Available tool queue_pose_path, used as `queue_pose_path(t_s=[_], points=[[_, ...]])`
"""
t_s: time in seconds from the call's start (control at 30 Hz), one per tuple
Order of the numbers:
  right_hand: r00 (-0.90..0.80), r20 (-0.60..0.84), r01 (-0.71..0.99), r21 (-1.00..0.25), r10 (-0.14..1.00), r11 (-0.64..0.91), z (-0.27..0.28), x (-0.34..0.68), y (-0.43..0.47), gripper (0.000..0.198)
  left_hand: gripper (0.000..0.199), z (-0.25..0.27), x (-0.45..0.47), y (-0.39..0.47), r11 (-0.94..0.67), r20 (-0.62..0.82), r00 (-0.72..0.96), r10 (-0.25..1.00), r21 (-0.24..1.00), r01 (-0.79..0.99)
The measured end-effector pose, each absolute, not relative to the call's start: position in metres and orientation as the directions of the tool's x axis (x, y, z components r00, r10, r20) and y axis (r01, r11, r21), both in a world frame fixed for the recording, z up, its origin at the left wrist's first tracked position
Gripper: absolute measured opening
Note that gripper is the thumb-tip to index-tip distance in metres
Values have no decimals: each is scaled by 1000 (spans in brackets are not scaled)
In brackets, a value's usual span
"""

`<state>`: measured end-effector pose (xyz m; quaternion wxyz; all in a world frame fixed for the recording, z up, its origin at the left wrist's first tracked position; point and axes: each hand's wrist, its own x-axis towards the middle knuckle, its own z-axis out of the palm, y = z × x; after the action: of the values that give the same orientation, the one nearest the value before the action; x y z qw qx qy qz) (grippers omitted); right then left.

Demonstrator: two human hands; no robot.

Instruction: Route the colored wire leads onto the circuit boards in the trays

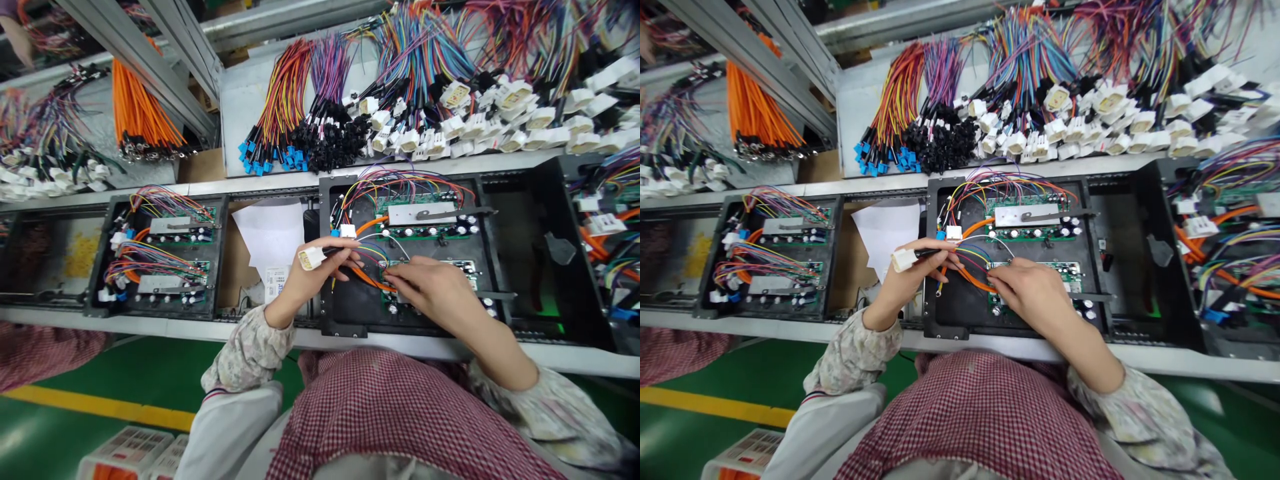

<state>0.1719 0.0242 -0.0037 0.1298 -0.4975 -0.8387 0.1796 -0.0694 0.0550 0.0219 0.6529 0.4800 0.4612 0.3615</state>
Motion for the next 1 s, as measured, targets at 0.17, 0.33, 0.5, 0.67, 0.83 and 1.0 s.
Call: queue_pose_path(t_s=[0.17,0.33,0.5,0.67,0.83,1.0], points=[[-430,45,827,-381,901,414,-4,166,23,31,28,21,-69,55,282,-258,314,914,959,-32],[-341,136,848,-382,930,367,13,165,16,36,25,20,-68,54,289,-251,310,917,954,-82],[-426,163,797,-398,890,455,29,164,9,37,24,19,-67,53,294,-247,320,915,950,-107],[-285,236,818,-445,929,364,22,174,23,29,25,20,-67,53,277,-223,329,917,953,-124],[-226,255,819,-474,940,325,17,179,30,28,22,22,-66,51,347,-286,341,895,928,-132],[-283,144,785,-533,948,315,3,174,27,24,25,22,-66,52,364,-311,321,894,924,-118]])
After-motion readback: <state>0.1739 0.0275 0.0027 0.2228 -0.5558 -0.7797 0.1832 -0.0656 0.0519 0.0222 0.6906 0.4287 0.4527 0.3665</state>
